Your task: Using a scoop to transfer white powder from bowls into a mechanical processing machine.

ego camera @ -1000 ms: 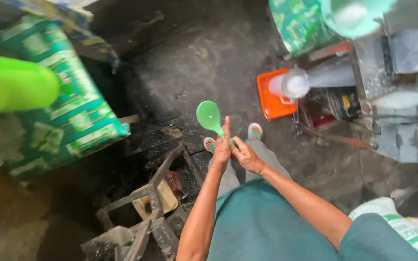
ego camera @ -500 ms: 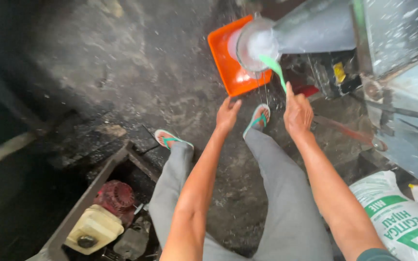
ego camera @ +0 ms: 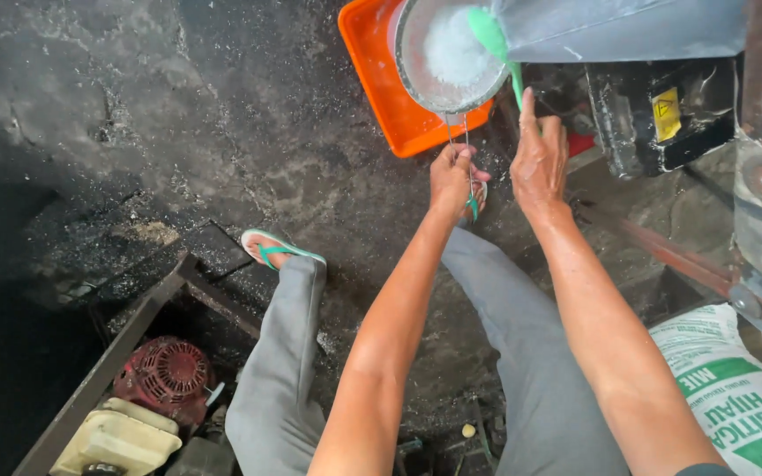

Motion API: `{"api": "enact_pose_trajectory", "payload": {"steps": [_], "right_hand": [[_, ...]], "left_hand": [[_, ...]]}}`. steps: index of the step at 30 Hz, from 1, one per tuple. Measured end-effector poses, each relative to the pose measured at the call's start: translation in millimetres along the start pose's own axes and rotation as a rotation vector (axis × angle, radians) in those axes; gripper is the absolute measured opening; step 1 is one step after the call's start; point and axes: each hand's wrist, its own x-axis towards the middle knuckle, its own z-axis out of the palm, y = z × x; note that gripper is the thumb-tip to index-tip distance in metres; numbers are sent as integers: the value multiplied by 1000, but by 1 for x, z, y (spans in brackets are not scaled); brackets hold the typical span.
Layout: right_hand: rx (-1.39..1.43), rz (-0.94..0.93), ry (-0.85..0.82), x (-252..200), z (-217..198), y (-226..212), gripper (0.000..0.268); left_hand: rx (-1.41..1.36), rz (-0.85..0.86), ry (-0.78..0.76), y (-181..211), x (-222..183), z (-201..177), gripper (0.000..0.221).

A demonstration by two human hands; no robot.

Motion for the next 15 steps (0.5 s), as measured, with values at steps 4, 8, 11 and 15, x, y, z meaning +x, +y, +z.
{"api": "enact_pose_trajectory", "payload": {"steps": [4,8,11,15], "right_hand": [[41,-14,3,6,14,6,48],[76,-2,29,16,26,12,43],[150,43,-32,15,34,23,40],[297,158,-147,14,17,11,34]], "left_hand": [[207,-32,-26,19,-13,-6,15],[364,66,-25,30,-13,-13,15],[404,115,-37,33,-15,-15,15],[478,121,61,23,-7,-17,16]]}}
